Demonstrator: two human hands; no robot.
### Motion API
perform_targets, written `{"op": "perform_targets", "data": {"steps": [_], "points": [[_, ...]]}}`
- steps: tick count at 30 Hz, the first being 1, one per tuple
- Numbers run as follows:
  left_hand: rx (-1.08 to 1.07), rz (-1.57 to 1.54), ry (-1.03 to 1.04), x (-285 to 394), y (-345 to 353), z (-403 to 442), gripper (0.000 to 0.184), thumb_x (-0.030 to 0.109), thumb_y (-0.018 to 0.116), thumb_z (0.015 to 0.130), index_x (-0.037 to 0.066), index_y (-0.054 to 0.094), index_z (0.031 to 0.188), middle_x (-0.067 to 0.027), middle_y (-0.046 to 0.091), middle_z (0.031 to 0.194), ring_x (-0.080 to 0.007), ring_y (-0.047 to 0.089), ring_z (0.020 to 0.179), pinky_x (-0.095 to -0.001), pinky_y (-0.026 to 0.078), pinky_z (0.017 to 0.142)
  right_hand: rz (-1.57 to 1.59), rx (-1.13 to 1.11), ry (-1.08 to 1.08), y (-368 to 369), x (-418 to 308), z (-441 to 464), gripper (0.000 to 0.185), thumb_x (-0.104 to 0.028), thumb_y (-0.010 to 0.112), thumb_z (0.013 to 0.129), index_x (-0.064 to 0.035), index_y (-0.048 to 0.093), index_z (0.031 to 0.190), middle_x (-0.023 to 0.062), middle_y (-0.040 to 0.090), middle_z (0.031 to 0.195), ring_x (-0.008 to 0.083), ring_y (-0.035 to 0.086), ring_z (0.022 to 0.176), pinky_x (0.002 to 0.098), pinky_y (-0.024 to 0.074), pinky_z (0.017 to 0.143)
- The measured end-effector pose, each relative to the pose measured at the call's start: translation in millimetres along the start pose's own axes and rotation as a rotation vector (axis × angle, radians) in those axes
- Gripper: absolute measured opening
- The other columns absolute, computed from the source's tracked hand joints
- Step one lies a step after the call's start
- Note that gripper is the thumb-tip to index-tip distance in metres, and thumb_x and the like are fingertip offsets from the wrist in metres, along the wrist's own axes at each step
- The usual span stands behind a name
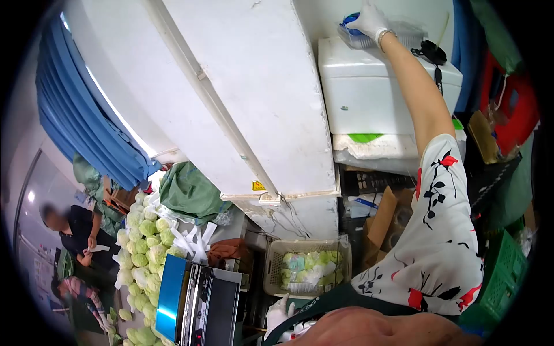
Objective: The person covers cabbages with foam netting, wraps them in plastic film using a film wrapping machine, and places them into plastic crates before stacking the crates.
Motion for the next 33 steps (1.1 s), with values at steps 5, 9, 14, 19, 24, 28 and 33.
{"op": "perform_targets", "data": {"steps": [5,9,14,19,24,28,33], "points": [[-0.120,0.022,-0.111,-13.6,32.7,0.2,0.053,0.042,0.062,0.091,0.011,0.057,0.134,-0.0163,0.069,0.102,-0.0364,0.067,0.090,-0.0468,0.053,0.081,-0.091,-0.138,-0.008,54.3,26.2,41.9,0.078,-0.053,0.082,0.059,0.0007,0.068,0.113,0.0228,0.067,0.116,0.0349,0.068,0.104,0.0421,0.0542,0.091],[-0.108,0.046,-0.117,-24.1,47.6,-6.6,0.055,0.044,0.061,0.091,0.010,0.056,0.134,-0.0172,0.069,0.100,-0.0355,0.068,0.086,-0.0462,0.054,0.077,-0.093,-0.284,-0.027,85.2,34.1,60.6,0.083,-0.049,0.085,0.056,0.0053,0.065,0.116,0.0258,0.068,0.112,0.0353,0.069,0.100,0.0408,0.0562,0.088],[-0.089,0.127,-0.064,-8.4,29.4,3.2,0.055,0.044,0.060,0.091,0.008,0.057,0.133,-0.0145,0.068,0.092,-0.0350,0.067,0.079,-0.0452,0.054,0.072,-0.042,-0.478,-0.103,118.4,37.9,66.8,0.083,-0.045,0.085,0.055,0.0100,0.063,0.114,0.0258,0.071,0.102,0.0366,0.070,0.091,0.0404,0.0569,0.084],[-0.351,0.107,-0.296,-7.5,25.4,5.5,0.063,0.047,0.062,0.091,0.016,0.049,0.144,-0.0153,0.065,0.123,-0.0351,0.063,0.110,-0.0450,0.051,0.093,-0.084,-0.500,-0.163,98.6,32.4,54.5,0.097,-0.043,0.086,0.054,0.0095,0.051,0.127,0.0268,0.065,0.116,0.0373,0.067,0.102,0.0420,0.0553,0.089],[-0.230,0.070,-0.241,-5.0,18.4,4.3,0.060,0.043,0.064,0.091,0.013,0.052,0.141,-0.0161,0.066,0.122,-0.0354,0.064,0.110,-0.0452,0.051,0.093,-0.107,-0.538,-0.132,90.2,27.4,47.5,0.096,-0.040,0.087,0.054,0.0049,0.048,0.129,0.0254,0.065,0.116,0.0376,0.066,0.102,0.0444,0.0539,0.090],[-0.207,0.037,-0.248,-6.4,14.8,-1.4,0.057,0.039,0.065,0.090,0.011,0.054,0.138,-0.0167,0.067,0.121,-0.0356,0.064,0.109,-0.0453,0.051,0.093,-0.123,-0.299,-0.150,59.2,18.8,43.8,0.090,-0.047,0.084,0.056,0.0003,0.053,0.126,0.0219,0.069,0.109,0.0372,0.068,0.098,0.0430,0.0541,0.088],[-0.133,-0.034,-0.241,2.8,-4.2,-5.3,0.053,0.035,0.067,0.090,0.009,0.057,0.135,-0.0174,0.068,0.119,-0.0359,0.065,0.109,-0.0455,0.052,0.093,0.248,-0.046,-0.202,-19.4,7.5,40.8,0.083,-0.051,0.081,0.067,-0.0006,0.058,0.129,0.0185,0.070,0.112,0.0307,0.070,0.098,0.0372,0.0553,0.084]]}}
Point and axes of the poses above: each hand's wrist, its own z-axis towards the middle knuckle, its own y-axis out of the palm, x = y × z, the point moved 10 cm from there along z, towards the middle knuckle
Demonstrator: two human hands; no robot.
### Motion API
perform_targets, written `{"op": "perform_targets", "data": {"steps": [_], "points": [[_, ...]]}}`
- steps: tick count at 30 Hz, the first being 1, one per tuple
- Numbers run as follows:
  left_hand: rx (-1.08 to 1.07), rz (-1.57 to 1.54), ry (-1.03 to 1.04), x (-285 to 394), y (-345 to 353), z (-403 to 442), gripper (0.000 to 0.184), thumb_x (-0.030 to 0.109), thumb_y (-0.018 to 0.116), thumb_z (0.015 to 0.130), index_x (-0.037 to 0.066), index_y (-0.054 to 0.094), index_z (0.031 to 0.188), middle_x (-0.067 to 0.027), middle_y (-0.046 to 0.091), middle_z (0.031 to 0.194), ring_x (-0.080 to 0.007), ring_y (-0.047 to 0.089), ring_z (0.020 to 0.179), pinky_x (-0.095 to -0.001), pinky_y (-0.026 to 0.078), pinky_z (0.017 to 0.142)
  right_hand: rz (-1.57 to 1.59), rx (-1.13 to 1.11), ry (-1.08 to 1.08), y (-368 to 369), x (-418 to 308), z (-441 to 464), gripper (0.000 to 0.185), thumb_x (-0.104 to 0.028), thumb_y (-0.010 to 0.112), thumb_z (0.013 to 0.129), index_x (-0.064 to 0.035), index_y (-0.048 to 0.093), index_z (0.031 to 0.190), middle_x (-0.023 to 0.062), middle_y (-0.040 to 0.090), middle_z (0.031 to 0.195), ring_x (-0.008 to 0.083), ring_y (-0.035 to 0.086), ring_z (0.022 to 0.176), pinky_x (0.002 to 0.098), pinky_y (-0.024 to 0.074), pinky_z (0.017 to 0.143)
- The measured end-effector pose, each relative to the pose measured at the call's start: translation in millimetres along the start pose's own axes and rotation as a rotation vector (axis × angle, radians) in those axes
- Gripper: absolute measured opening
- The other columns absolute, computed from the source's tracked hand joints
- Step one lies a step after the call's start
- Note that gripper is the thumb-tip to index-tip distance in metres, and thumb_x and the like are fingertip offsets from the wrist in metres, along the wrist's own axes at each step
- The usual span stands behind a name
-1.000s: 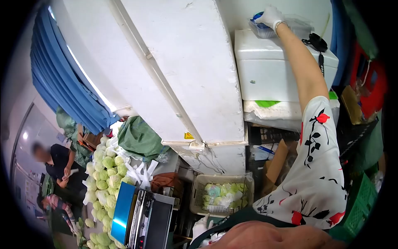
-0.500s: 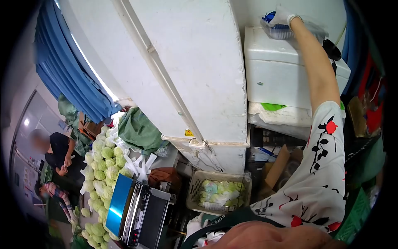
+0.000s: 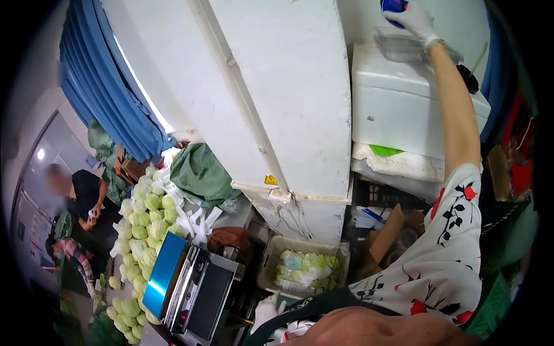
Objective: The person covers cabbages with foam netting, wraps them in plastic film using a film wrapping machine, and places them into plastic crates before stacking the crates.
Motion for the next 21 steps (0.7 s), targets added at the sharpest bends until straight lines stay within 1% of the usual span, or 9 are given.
{"op": "perform_targets", "data": {"steps": [2,3,5,8,9,13,16,17,21], "points": [[0.216,-0.126,0.181,23.6,-38.4,3.2,0.047,0.027,0.068,0.089,0.006,0.060,0.130,-0.0188,0.069,0.108,-0.0357,0.067,0.097,-0.0453,0.053,0.085,0.582,0.217,-0.054,-65.7,-61.2,-48.9,0.070,-0.015,0.088,0.066,-0.0011,0.056,0.128,0.0089,0.067,0.109,0.0176,0.065,0.097,0.0315,0.0544,0.086],[0.327,-0.188,0.297,37.2,-61.1,3.2,0.042,0.021,0.069,0.088,0.003,0.062,0.126,-0.0200,0.070,0.097,-0.0355,0.068,0.085,-0.0450,0.054,0.076,1.029,0.006,0.072,-76.0,-107.5,-83.3,0.068,-0.012,0.089,0.067,-0.0001,0.057,0.126,0.0070,0.067,0.109,0.0161,0.064,0.102,0.0300,0.0542,0.086],[0.245,-0.510,0.183,50.0,-93.5,16.9,0.035,0.013,0.067,0.091,-0.002,0.064,0.123,-0.0215,0.066,0.124,-0.0328,0.066,0.114,-0.0377,0.051,0.097,0.882,-0.054,-0.080,-81.4,-124.5,-127.1,0.067,-0.017,0.084,0.074,-0.0013,0.055,0.132,0.0114,0.066,0.118,0.0225,0.064,0.107,0.0324,0.0532,0.090],[0.190,-0.791,0.203,71.5,-125.5,36.3,0.030,0.020,0.059,0.100,-0.003,0.069,0.116,-0.0187,0.062,0.133,-0.0252,0.056,0.127,-0.0355,0.043,0.107,0.664,-0.426,-0.209,-65.7,-150.1,-199.9,0.087,-0.025,0.090,0.066,-0.0001,0.048,0.139,0.0160,0.061,0.126,0.0283,0.061,0.114,0.0375,0.0491,0.098],[0.137,-0.913,0.304,73.9,-124.3,47.4,0.037,0.023,0.057,0.101,-0.002,0.062,0.129,-0.0165,0.059,0.137,-0.0231,0.054,0.129,-0.0355,0.041,0.109,0.643,-0.559,-0.290,-60.1,-173.6,-242.1,0.093,-0.025,0.091,0.064,0.0003,0.045,0.141,0.0168,0.060,0.128,0.0295,0.060,0.116,0.0381,0.0477,0.100],[-0.254,-1.490,0.374,118.4,-118.4,51.9,0.077,0.044,0.055,0.100,0.000,0.024,0.155,-0.0199,0.044,0.150,-0.0270,0.048,0.135,-0.0388,0.040,0.110,0.794,-0.999,-0.596,-21.5,-270.8,-405.6,0.109,-0.028,0.092,0.059,0.0028,0.036,0.148,0.0214,0.056,0.130,0.0352,0.057,0.119,0.0404,0.0438,0.104],[-0.493,-1.801,0.363,126.7,-85.7,57.3,0.083,0.051,0.055,0.098,0.003,0.019,0.157,-0.0180,0.043,0.150,-0.0258,0.051,0.131,-0.0392,0.046,0.105,1.071,-1.264,-0.681,15.3,-320.7,-506.9,0.113,-0.035,0.088,0.062,0.0069,0.028,0.149,0.0284,0.058,0.121,0.0389,0.059,0.111,0.0418,0.0437,0.100],[-0.616,-1.958,0.292,125.4,-68.9,55.3,0.079,0.047,0.058,0.098,0.002,0.026,0.155,-0.0165,0.045,0.149,-0.0242,0.051,0.132,-0.0377,0.046,0.106,1.133,-1.165,-0.770,21.1,-324.9,-531.1,0.116,-0.037,0.088,0.063,0.0082,0.026,0.150,0.0300,0.059,0.120,0.0387,0.061,0.109,0.0432,0.0449,0.099],[-0.591,-1.755,-0.062,77.1,6.9,39.4,0.064,0.039,0.063,0.097,0.003,0.043,0.147,-0.0109,0.057,0.138,-0.0206,0.059,0.123,-0.0353,0.049,0.104,1.176,-1.672,-0.556,68.2,-335.8,-618.2,0.122,-0.042,0.088,0.066,0.0094,0.019,0.152,0.0299,0.059,0.124,0.0346,0.062,0.112,0.0386,0.0467,0.100]]}}
Point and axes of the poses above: each hand's wrist, its own z-axis towards the middle knuckle, its own y-axis out of the palm, x = y × z, the point moved 10 cm from there along z, towards the middle knuckle
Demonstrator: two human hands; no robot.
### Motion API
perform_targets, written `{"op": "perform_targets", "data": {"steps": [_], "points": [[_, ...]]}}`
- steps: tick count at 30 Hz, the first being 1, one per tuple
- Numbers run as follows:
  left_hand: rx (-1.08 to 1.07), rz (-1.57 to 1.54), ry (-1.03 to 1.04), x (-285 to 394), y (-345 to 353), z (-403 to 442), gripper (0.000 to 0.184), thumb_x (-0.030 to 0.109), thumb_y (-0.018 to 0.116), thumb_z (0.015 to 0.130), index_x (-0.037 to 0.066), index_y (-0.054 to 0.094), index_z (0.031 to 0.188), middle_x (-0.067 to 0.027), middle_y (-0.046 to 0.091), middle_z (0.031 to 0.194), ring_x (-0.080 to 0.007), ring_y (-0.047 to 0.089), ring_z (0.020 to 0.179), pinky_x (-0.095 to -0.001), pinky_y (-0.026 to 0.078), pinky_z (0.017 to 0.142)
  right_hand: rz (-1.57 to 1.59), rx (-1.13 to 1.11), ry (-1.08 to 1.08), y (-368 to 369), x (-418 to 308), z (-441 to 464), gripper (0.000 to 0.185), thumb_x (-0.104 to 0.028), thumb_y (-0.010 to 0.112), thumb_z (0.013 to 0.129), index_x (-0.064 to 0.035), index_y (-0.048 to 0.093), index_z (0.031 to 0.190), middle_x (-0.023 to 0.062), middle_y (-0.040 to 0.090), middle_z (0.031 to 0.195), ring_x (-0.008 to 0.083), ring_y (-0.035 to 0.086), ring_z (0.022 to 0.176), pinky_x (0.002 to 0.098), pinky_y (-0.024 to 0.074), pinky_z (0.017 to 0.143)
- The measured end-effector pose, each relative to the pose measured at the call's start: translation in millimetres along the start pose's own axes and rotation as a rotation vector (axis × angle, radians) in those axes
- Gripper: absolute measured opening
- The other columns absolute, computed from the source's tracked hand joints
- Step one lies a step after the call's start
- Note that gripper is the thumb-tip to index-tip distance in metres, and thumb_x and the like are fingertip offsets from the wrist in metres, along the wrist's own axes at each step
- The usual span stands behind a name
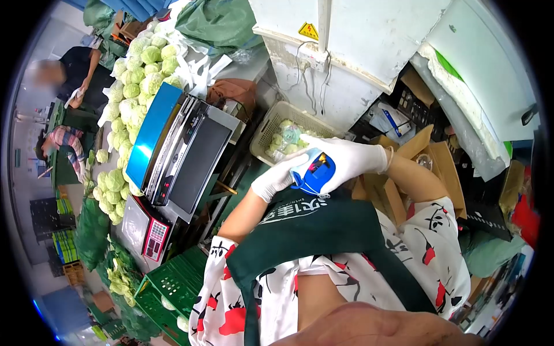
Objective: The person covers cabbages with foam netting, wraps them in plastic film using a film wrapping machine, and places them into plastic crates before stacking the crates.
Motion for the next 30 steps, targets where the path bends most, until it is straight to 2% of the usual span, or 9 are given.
{"op": "perform_targets", "data": {"steps": [5,6,13,15,18,20,23,26,30], "points": [[0.137,-0.219,-0.041,-26.9,-32.4,-15.7,0.061,0.041,0.058,0.099,0.004,0.043,0.145,-0.0145,0.058,0.136,-0.0232,0.061,0.119,-0.0380,0.051,0.102,0.092,-0.075,0.053,23.7,13.2,22.6,0.120,-0.049,0.089,0.064,0.0103,0.028,0.149,0.0325,0.042,0.145,0.0376,0.043,0.137,0.0369,0.0326,0.115],[0.128,-0.250,-0.009,-20.6,-29.3,-17.8,0.060,0.042,0.056,0.100,0.003,0.043,0.145,-0.0154,0.059,0.135,-0.0240,0.061,0.119,-0.0384,0.050,0.103,0.000,0.003,-0.008,21.5,10.0,23.3,0.115,-0.046,0.090,0.065,0.0062,0.031,0.150,0.0294,0.048,0.140,0.0375,0.051,0.129,0.0391,0.0399,0.110],[0.151,-0.354,0.025,-11.0,-42.1,-26.6,0.050,0.034,0.055,0.102,0.001,0.050,0.139,-0.0162,0.058,0.134,-0.0241,0.060,0.120,-0.0363,0.047,0.104,0.001,0.208,-0.073,14.2,-16.1,25.8,0.088,-0.037,0.086,0.069,-0.0041,0.050,0.142,0.0198,0.052,0.141,0.0352,0.050,0.130,0.0408,0.0347,0.112],[0.134,-0.053,0.137,6.8,-41.1,-31.4,0.048,0.031,0.055,0.102,0.000,0.050,0.139,-0.0156,0.058,0.134,-0.0239,0.059,0.120,-0.0356,0.047,0.105,0.002,0.232,-0.029,12.3,-21.3,25.2,0.077,-0.036,0.085,0.070,-0.0092,0.058,0.136,0.0173,0.053,0.140,0.0346,0.048,0.131,0.0397,0.0310,0.113],[0.165,-0.066,0.132,16.4,-33.8,-35.9,0.052,0.031,0.055,0.100,-0.001,0.049,0.140,-0.0148,0.058,0.134,-0.0237,0.059,0.121,-0.0358,0.046,0.105,-0.246,0.377,-0.111,-0.9,-34.3,20.9,0.072,-0.035,0.084,0.071,-0.0092,0.061,0.134,0.0160,0.053,0.141,0.0345,0.047,0.129,0.0407,0.0313,0.113],[0.180,-0.228,0.093,14.2,-31.6,-36.4,0.054,0.033,0.055,0.100,-0.001,0.048,0.140,-0.0148,0.058,0.134,-0.0234,0.058,0.121,-0.0362,0.046,0.106,-0.269,0.533,-0.127,-12.4,-41.5,12.2,0.073,-0.031,0.086,0.068,-0.0076,0.059,0.132,0.0163,0.055,0.133,0.0337,0.048,0.125,0.0418,0.0355,0.109],[0.205,-0.063,0.252,36.8,-23.6,-42.9,0.055,0.033,0.053,0.100,-0.001,0.045,0.143,-0.0160,0.056,0.136,-0.0231,0.057,0.123,-0.0365,0.045,0.106,-0.244,0.727,-0.030,-22.8,-50.4,0.4,0.066,-0.026,0.089,0.064,-0.0066,0.057,0.118,0.0139,0.056,0.112,0.0314,0.053,0.111,0.0396,0.0427,0.097],[0.262,0.007,0.345,50.2,-22.5,-51.4,0.054,0.030,0.053,0.100,-0.002,0.045,0.143,-0.0160,0.055,0.138,-0.0225,0.056,0.125,-0.0352,0.044,0.107,-0.245,0.757,0.060,-13.5,-40.7,-2.4,0.059,-0.036,0.087,0.065,-0.0085,0.057,0.107,0.0135,0.054,0.106,0.0335,0.052,0.101,0.0432,0.0420,0.090],[0.316,0.059,0.382,58.0,-28.4,-56.4,0.052,0.026,0.055,0.100,-0.002,0.046,0.142,-0.0142,0.056,0.137,-0.0215,0.056,0.125,-0.0339,0.042,0.108,-0.252,0.692,0.041,-10.1,-33.1,4.2,0.044,-0.023,0.087,0.069,-0.0080,0.058,0.099,0.0073,0.057,0.094,0.0254,0.056,0.088,0.0353,0.0445,0.079]]}}
Point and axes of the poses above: each hand's wrist, its own z-axis towards the middle knuckle, its own y-axis out of the palm, x = y × z, the point moved 10 cm from there along z, towards the middle knuckle
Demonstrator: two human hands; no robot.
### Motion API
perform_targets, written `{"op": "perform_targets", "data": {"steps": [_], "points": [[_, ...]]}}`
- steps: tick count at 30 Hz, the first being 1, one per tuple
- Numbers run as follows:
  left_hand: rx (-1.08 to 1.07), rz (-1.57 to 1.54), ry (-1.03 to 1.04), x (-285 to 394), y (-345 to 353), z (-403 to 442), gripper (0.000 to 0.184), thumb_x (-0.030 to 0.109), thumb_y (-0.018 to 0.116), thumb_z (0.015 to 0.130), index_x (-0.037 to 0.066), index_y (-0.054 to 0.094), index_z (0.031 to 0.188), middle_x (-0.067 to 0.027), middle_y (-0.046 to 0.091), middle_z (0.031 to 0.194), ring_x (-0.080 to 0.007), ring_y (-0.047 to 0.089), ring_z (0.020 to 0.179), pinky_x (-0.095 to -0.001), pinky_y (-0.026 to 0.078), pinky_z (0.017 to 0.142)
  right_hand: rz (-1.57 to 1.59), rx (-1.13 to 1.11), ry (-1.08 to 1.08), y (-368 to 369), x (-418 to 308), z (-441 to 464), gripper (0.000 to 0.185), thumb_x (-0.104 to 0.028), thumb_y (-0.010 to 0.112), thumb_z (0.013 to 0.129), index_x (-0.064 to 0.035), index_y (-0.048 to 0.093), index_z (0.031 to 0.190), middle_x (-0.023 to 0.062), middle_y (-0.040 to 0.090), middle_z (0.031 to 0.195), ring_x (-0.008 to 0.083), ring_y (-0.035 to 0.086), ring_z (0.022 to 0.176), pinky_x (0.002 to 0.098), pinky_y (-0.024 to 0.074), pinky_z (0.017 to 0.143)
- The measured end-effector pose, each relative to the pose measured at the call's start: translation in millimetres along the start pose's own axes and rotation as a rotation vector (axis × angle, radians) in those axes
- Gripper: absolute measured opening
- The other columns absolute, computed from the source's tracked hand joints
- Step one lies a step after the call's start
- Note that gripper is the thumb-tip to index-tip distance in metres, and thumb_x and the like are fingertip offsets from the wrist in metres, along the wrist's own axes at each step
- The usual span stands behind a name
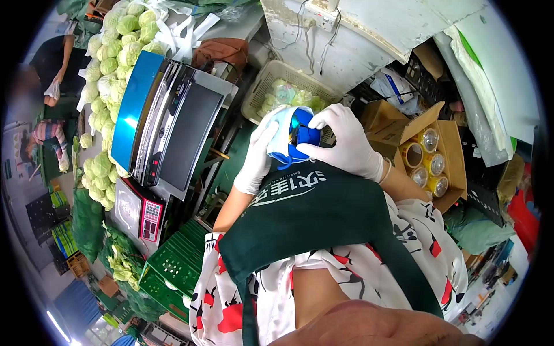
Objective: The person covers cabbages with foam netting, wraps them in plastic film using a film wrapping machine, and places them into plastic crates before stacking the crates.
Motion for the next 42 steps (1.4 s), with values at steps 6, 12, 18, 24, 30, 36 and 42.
{"op": "perform_targets", "data": {"steps": [6,12,18,24,30,36,42], "points": [[0.031,0.017,-0.009,-9.3,-13.0,1.9,0.050,0.026,0.056,0.099,-0.001,0.048,0.141,-0.0134,0.057,0.137,-0.0210,0.054,0.126,-0.0342,0.041,0.108,-0.007,-0.021,0.014,4.9,2.2,0.5,0.038,-0.025,0.083,0.073,-0.0094,0.058,0.097,0.0069,0.059,0.089,0.0264,0.059,0.084,0.0368,0.0471,0.076],[0.054,0.004,0.043,-7.6,-14.6,0.3,0.051,0.027,0.056,0.100,-0.001,0.048,0.142,-0.0136,0.057,0.137,-0.0211,0.054,0.127,-0.0345,0.040,0.110,0.045,0.014,0.053,9.8,0.3,0.2,0.036,-0.024,0.082,0.075,-0.0100,0.058,0.098,0.0061,0.061,0.085,0.0269,0.062,0.078,0.0375,0.0495,0.071],[0.033,-0.003,0.035,-14.0,-15.0,0.6,0.050,0.026,0.055,0.099,-0.002,0.048,0.141,-0.0132,0.057,0.137,-0.0204,0.054,0.126,-0.0339,0.039,0.110,0.063,0.010,-0.094,9.1,-18.6,6.1,0.035,-0.021,0.078,0.079,-0.0087,0.062,0.108,0.0099,0.064,0.096,0.0302,0.063,0.089,0.0393,0.0503,0.079],[-0.120,-0.044,-0.110,-28.2,-5.4,-2.3,0.051,0.025,0.052,0.097,-0.002,0.049,0.140,-0.0125,0.057,0.136,-0.0196,0.052,0.128,-0.0335,0.037,0.111,0.153,-0.098,-0.148,18.9,-20.8,18.0,0.033,-0.021,0.077,0.080,-0.0060,0.069,0.108,0.0094,0.067,0.103,0.0292,0.063,0.093,0.0381,0.0496,0.086],[-0.217,-0.179,-0.159,-45.0,-12.7,-7.0,0.078,0.049,0.061,0.094,-0.002,0.039,0.148,-0.0129,0.051,0.143,-0.0210,0.051,0.131,-0.0350,0.038,0.111,0.176,-0.060,-0.143,35.6,-12.2,16.3,0.027,-0.020,0.077,0.080,-0.0068,0.071,0.102,0.0082,0.068,0.100,0.0278,0.064,0.090,0.0368,0.0503,0.084],[-0.235,-0.143,-0.181,-64.3,-20.6,-2.5,0.081,0.046,0.064,0.093,-0.002,0.034,0.151,-0.0157,0.050,0.145,-0.0228,0.052,0.130,-0.0359,0.042,0.110,0.301,-0.043,-0.087,51.6,11.9,7.4,0.028,-0.020,0.080,0.077,-0.0066,0.071,0.100,0.0086,0.067,0.097,0.0279,0.063,0.091,0.0362,0.0495,0.085],[-0.164,-0.193,-0.343,-98.9,-44.9,4.2,0.069,0.043,0.060,0.097,0.000,0.041,0.148,-0.0147,0.054,0.141,-0.0224,0.055,0.126,-0.0370,0.043,0.108,0.374,-0.079,0.017,69.1,35.3,0.2,0.025,-0.021,0.081,0.076,-0.0069,0.070,0.094,0.0081,0.067,0.095,0.0275,0.063,0.091,0.0364,0.0483,0.085]]}}
Point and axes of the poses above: each hand's wrist, its own z-axis towards the middle knuckle, its own y-axis out of the palm, x = y × z, the point moved 10 cm from there along z, towards the middle knuckle
